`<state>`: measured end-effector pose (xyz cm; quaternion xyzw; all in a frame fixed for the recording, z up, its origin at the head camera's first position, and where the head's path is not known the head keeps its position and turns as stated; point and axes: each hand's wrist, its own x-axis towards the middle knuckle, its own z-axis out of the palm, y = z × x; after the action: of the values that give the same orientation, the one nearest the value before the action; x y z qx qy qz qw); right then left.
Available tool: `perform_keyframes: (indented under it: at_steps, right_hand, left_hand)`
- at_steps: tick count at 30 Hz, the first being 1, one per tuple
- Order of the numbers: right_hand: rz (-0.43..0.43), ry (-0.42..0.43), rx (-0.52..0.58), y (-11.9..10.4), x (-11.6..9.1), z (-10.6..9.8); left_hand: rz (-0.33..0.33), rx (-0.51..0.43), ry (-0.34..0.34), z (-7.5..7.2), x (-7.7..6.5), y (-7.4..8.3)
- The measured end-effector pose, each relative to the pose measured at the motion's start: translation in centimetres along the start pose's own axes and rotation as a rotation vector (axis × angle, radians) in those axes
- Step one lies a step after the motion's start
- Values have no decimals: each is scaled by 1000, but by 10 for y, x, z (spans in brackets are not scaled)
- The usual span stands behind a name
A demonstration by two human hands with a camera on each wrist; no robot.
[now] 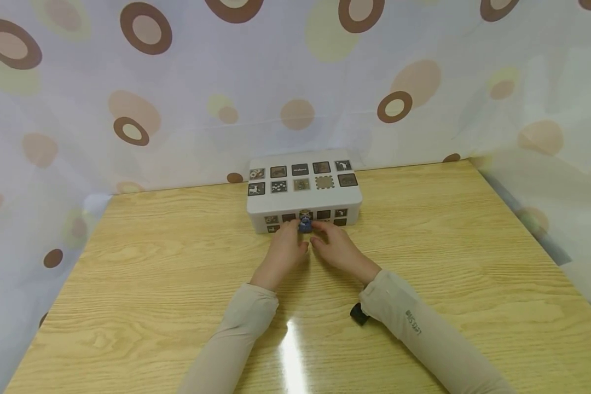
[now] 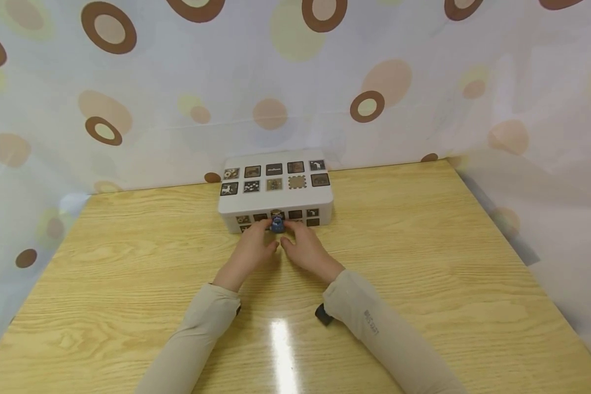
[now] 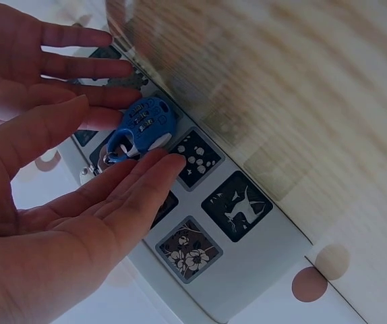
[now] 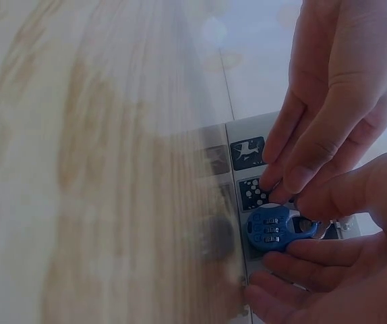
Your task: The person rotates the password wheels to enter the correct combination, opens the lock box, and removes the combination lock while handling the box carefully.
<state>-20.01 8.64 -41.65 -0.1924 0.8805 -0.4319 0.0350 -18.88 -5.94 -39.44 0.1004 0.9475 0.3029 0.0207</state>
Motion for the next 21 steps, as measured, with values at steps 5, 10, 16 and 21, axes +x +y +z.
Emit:
perform_keyframes:
  at_steps: [5, 10, 16, 21]
  right_hand:
    - [4, -4, 5, 0, 0, 0]
    - [23, -5, 36, 0, 0, -1]
    - [40, -9, 96, 1, 1, -1]
    - [44, -4, 111, 2, 2, 0]
  left_hand:
    - [16, 11, 12, 0, -1, 1]
    - [28, 28, 11, 0, -1, 2]
    - [34, 36, 9, 0, -1, 3]
    - [32, 38, 11, 0, -2, 4]
